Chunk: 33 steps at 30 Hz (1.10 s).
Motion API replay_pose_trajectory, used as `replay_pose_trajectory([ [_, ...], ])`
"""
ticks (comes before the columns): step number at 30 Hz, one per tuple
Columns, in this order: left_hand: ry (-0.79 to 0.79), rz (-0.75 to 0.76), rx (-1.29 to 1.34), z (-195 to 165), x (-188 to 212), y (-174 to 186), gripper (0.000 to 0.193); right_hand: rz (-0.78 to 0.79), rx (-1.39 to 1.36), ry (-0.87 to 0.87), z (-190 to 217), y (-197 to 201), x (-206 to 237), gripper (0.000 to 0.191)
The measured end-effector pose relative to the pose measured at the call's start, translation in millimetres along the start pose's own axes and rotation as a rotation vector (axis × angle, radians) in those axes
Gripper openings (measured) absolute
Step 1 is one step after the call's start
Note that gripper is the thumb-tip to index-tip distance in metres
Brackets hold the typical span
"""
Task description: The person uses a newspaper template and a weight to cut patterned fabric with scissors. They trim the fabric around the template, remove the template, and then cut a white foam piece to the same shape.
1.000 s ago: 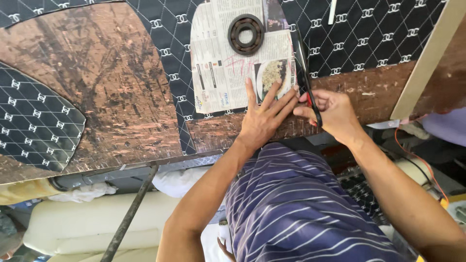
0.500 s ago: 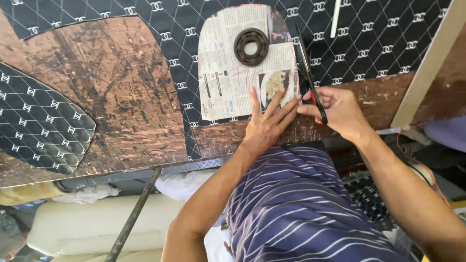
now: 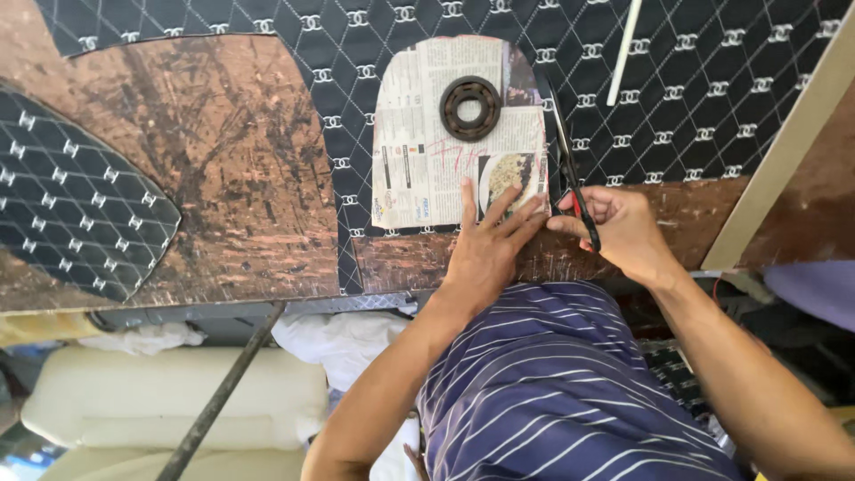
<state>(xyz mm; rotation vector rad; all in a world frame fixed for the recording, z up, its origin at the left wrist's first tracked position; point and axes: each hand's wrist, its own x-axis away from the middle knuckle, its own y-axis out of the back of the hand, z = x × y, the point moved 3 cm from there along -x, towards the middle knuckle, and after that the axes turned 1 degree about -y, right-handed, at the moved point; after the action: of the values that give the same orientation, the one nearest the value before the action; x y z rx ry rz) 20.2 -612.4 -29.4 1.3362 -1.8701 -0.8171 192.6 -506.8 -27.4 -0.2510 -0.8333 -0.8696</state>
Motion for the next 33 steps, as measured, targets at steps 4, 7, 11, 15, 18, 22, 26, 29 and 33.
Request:
replay_pose_trajectory([
  [4, 0.262, -0.264, 0.12, 6, -14, 27, 0.042, 0.029, 0.014, 0.015, 1, 2, -2, 0.029],
  [7, 0.358, -0.549, 0.09, 17, -48, 48, 0.051, 0.047, 0.019, 0.029, 4, 3, -4, 0.03],
  [11, 0.546, -0.493, -0.034, 38, -87, 61, 0.086, 0.057, 0.027, 0.013, 9, 9, -12, 0.031],
  [15, 0.642, -0.419, -0.049, 44, -95, 57, 0.103, 0.075, 0.058, 0.032, 12, 16, -20, 0.03],
  [18, 0.64, -0.435, -0.076, 43, -96, 53, 0.105, 0.069, 0.043, 0.064, 12, 19, -22, 0.028],
  [22, 0.684, -0.377, -0.072, 45, -98, 50, 0.107, 0.089, 0.045, 0.041, 11, 20, -24, 0.028],
  [26, 0.705, -0.325, -0.04, 48, -101, 53, 0.11, 0.087, 0.059, 0.035, 17, 25, -31, 0.029],
  [29, 0.703, -0.38, -0.062, 46, -101, 55, 0.111, 0.117, 0.048, -0.011, 22, 30, -37, 0.03],
  [33, 0.681, -0.44, -0.048, 46, -101, 56, 0.112, 0.137, 0.071, 0.021, 28, 35, -41, 0.029],
])
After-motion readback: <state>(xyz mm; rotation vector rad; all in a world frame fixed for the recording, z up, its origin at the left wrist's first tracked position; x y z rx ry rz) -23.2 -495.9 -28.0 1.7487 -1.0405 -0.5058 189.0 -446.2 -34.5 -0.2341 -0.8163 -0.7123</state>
